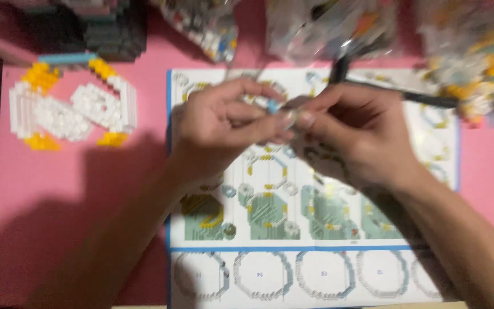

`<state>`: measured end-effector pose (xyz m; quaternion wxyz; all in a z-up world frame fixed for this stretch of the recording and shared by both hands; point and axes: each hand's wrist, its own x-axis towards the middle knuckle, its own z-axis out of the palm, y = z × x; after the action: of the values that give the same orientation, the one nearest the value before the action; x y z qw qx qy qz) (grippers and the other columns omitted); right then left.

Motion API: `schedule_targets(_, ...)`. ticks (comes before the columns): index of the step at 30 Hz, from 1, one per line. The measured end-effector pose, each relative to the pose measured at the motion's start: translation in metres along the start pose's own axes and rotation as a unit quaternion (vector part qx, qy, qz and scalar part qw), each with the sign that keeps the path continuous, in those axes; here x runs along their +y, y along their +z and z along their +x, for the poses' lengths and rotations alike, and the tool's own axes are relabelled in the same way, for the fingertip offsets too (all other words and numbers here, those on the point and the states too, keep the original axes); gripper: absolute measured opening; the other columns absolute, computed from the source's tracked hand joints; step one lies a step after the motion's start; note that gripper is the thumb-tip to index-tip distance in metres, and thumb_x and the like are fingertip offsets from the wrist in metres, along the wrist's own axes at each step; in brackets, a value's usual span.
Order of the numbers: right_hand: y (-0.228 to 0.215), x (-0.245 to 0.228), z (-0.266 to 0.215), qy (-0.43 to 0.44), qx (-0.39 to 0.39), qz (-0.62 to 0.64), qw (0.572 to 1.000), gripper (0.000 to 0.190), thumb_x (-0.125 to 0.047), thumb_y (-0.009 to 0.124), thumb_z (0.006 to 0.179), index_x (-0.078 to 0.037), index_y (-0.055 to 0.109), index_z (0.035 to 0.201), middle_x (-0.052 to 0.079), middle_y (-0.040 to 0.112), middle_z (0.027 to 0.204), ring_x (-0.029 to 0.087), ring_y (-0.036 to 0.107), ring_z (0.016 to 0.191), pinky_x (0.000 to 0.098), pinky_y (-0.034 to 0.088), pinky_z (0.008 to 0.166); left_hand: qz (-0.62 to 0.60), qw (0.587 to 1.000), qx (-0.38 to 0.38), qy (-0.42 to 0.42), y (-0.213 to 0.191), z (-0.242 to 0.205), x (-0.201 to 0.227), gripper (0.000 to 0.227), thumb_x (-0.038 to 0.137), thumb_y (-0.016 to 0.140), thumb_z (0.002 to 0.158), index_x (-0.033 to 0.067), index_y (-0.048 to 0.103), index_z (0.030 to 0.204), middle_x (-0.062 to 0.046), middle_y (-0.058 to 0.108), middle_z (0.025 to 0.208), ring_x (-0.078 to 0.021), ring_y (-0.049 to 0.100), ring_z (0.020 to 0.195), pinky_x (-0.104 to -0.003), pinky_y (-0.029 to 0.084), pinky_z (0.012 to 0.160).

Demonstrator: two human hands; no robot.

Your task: Assembling a set of small interlocking toy blocks by following a printed instruction manual on a desk.

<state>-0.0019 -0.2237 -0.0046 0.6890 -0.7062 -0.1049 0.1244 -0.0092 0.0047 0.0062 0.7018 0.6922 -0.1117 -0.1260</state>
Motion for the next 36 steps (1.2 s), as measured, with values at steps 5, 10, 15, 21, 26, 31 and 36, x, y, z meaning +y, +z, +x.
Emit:
schedule_targets(5,0.001,0.008,-0.003,-0.076,-0.014,-0.030,0.997,0.012,-0.011,0.075,0.098,0.000,0.074,0.104,0.012,0.081,0.100,0.014,0.074,0.084,0.0269,0.064,0.076,0.172,0.974,0.057,-0.133,0.011,0.001,0.036,0.023,0.036,0.086,0.082,0.0234,0.085,0.100,0.002,0.089,0.078,-0.0036,0.076,0.063,-0.017,0.053,0.053)
schedule_targets(10,0.003,-0.002,-0.002,-0.153,0.020,-0.054,0.987,0.014,-0.002,0.082,0.092,0.005,0.079,0.104,0.010,0.075,0.075,0.012,0.065,0.067,0.0300,0.058,0.064,0.035,0.985,0.030,-0.164,-0.001,-0.005,0.030,0.046,0.009,0.089,0.081,-0.0023,0.076,0.124,-0.022,0.087,0.106,-0.0211,0.081,0.091,-0.034,0.069,0.087)
schedule_targets(15,-0.031,-0.073,-0.029,-0.174,0.010,-0.349,0.921,0.016,-0.016,0.074,0.097,-0.002,0.078,0.104,0.017,0.074,0.074,0.031,0.071,0.058,0.0433,0.057,0.059,0.005,0.996,0.034,-0.082,0.002,-0.002,0.011,0.031,0.010,0.085,0.086,-0.0069,0.080,0.111,-0.023,0.086,0.086,-0.0230,0.084,0.078,-0.033,0.070,0.075)
schedule_targets(21,-0.168,-0.031,-0.079,-0.139,0.198,-0.634,0.735,0.009,0.000,0.074,0.106,0.000,0.083,0.107,0.015,0.079,0.097,0.028,0.073,0.077,0.0405,0.055,0.070,0.037,0.981,0.085,-0.170,0.018,0.003,0.041,0.028,0.017,0.082,0.085,0.0020,0.084,0.108,-0.017,0.089,0.088,-0.0222,0.086,0.077,-0.029,0.071,0.078)
schedule_targets(26,-0.204,0.006,-0.082,-0.147,0.248,-0.701,0.653,0.004,-0.005,0.079,0.117,-0.005,0.082,0.115,0.010,0.070,0.088,0.024,0.061,0.067,0.0382,0.048,0.061,0.010,0.988,0.073,-0.136,0.014,0.003,0.029,0.030,0.015,0.072,0.093,-0.0004,0.080,0.117,-0.021,0.088,0.096,-0.0282,0.088,0.082,-0.033,0.073,0.078)
schedule_targets(31,-0.203,0.012,-0.077,-0.085,0.242,-0.748,0.612,0.031,-0.014,0.076,0.124,-0.013,0.068,0.095,0.004,0.052,0.071,0.025,0.047,0.056,0.0392,0.043,0.056,0.000,0.991,0.063,-0.119,0.012,0.003,0.023,0.032,0.018,0.068,0.095,-0.0018,0.079,0.118,-0.021,0.088,0.099,-0.0299,0.089,0.085,-0.033,0.073,0.079)
schedule_targets(36,-0.211,0.027,-0.068,-0.100,0.271,-0.797,0.531,0.020,-0.012,0.069,0.117,-0.025,0.083,0.109,0.002,0.071,0.086,0.022,0.065,0.069,0.0386,0.051,0.059,-0.006,0.997,0.042,-0.071,0.009,0.003,0.015,0.033,0.021,0.068,0.097,0.0002,0.078,0.120,-0.018,0.087,0.097,-0.0263,0.088,0.084,-0.030,0.073,0.077)
